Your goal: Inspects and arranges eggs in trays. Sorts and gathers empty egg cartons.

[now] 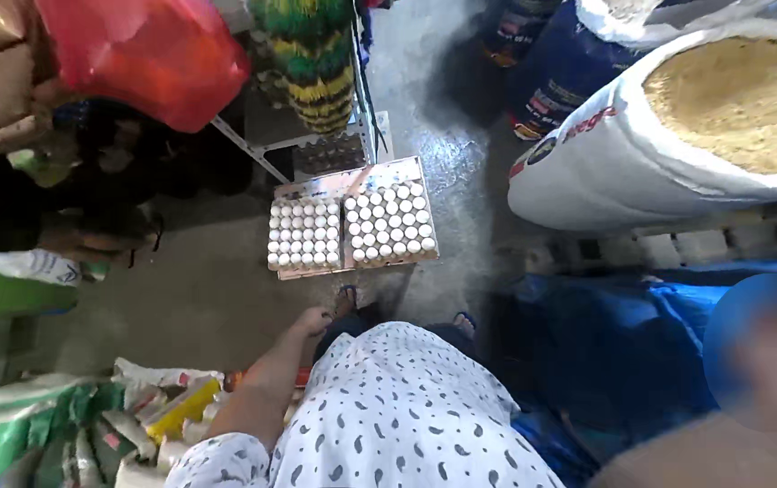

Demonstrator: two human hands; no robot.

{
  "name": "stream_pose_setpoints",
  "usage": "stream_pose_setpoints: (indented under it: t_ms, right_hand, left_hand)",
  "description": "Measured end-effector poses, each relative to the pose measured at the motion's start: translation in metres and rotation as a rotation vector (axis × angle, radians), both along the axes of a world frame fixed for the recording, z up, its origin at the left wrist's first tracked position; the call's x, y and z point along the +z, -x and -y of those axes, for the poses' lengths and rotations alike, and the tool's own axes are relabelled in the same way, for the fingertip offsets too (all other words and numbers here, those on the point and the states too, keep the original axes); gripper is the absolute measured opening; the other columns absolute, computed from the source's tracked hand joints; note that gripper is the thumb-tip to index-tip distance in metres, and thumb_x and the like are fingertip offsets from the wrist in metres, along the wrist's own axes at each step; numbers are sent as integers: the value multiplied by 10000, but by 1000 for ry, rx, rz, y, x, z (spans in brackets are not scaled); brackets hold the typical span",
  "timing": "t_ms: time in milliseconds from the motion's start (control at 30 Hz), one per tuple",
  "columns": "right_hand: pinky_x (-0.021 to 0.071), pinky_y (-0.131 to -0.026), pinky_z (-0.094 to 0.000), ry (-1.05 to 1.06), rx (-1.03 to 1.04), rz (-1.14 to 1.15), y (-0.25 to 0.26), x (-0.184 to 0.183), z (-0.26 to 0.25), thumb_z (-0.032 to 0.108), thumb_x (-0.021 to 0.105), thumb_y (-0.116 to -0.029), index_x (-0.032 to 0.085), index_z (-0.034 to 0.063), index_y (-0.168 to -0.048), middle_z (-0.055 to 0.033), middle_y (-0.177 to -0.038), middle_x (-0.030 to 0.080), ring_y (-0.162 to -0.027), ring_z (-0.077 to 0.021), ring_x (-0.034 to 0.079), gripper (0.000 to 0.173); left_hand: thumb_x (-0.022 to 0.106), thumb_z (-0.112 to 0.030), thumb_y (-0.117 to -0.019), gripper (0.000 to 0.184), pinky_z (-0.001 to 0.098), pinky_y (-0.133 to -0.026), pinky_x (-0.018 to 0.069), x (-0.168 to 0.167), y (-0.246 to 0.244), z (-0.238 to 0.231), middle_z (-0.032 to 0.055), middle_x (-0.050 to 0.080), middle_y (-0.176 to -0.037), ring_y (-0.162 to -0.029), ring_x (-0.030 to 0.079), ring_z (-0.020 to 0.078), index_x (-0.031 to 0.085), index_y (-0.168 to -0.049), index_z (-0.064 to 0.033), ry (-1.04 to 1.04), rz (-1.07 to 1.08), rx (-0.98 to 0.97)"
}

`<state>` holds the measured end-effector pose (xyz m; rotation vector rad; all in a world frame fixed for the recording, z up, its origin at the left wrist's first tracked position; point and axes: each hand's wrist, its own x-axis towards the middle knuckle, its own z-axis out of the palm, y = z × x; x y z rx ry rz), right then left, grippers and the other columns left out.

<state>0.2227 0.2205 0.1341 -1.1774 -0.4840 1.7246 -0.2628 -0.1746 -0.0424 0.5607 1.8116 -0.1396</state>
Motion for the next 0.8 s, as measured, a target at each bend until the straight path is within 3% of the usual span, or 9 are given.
stream_pose_setpoints:
  t_ms: [67, 133, 233, 333, 433, 567, 667, 733, 800]
  right_hand:
    - [588, -747, -280, 119, -63, 21, 102, -4, 31, 600, 26, -1029, 574, 142, -1088, 24, -908, 691, -834, -104, 695, 717]
    - [561, -707, -268, 291, -21, 121, 187, -21, 61, 549, 104, -1059, 562, 167, -1086, 45, -908, 659, -797, -86, 664, 598]
    - [551, -756, -281, 503, 222, 172, 281, -72, 102, 460, 250, -1101, 503, 119, -1272, -19, -1070, 611, -888, -113, 638, 458]
    - [533, -740, -289, 687, 517, 254, 358, -128, 146, 424, 269, -1118, 468, 82, -1369, -80, -1146, 625, -898, -143, 642, 468]
    - [514, -891, -351, 764, 762, 306, 412, -189, 188, 383, 316, -1125, 416, 41, -1481, -159, -1371, 573, -1090, -213, 631, 504]
    - [457, -1029, -375, 629, 1030, 402, 459, -239, 218, 371, 293, -1137, 435, -1, -1488, -198, -1489, 502, -1278, -244, 562, 531]
    - [377, -1160, -531, 397, 1106, 475, 478, -281, 227, 444, 259, -1126, 439, 1, -1509, -238, -1537, 459, -1422, -349, 456, 613]
    - [334, -1181, -588, 311, 1069, 496, 490, -308, 229, 485, 257, -1115, 390, 43, -1558, -240, -1575, 413, -1459, -377, 402, 640]
    - [377, -1137, -610, 207, 1014, 552, 504, -333, 230, 480, 266, -1112, 425, 50, -1534, -256, -1525, 463, -1410, -397, 453, 623]
  left_hand:
    - [539, -282, -1064, 423, 525, -1155, 406, 3, 50, 10, 194, 586, -1432, -1353, 549, 324, 584, -1414, -48, -15, -23, 22]
    - [524, -259, -1074, 417, 509, -1153, 406, 4, 94, 25, 200, 571, -1444, -1357, 541, 323, 566, -1422, -33, 1, -49, 83]
    - [494, -254, -1092, 411, 506, -1139, 412, 0, 149, 48, 221, 571, -1433, -1342, 549, 338, 553, -1422, -16, 16, -105, 213]
    - [496, -258, -1096, 413, 498, -1158, 395, -1, 184, 61, 213, 556, -1461, -1368, 530, 334, 559, -1426, -19, 18, -149, 309]
    - [482, -254, -1103, 430, 492, -1171, 388, -9, 198, 61, 219, 524, -1495, -1391, 508, 342, 530, -1450, -4, 16, -208, 472]
    - [433, -300, -1118, 454, 451, -1069, 488, -37, 225, 58, 224, 614, -1373, -1242, 620, 314, 541, -1421, 20, -36, -325, 739]
    - [370, -282, -1135, 443, 410, -1033, 506, -61, 251, 55, 210, 618, -1367, -1207, 634, 282, 540, -1415, 16, -146, -287, 948]
    - [342, -258, -1139, 432, 409, -1032, 507, -81, 268, 50, 199, 626, -1367, -1215, 637, 270, 542, -1411, 11, -204, -270, 963]
    - [407, -257, -1126, 404, 421, -1044, 500, -108, 285, 45, 192, 633, -1354, -1221, 632, 271, 557, -1397, 2, -260, -292, 930]
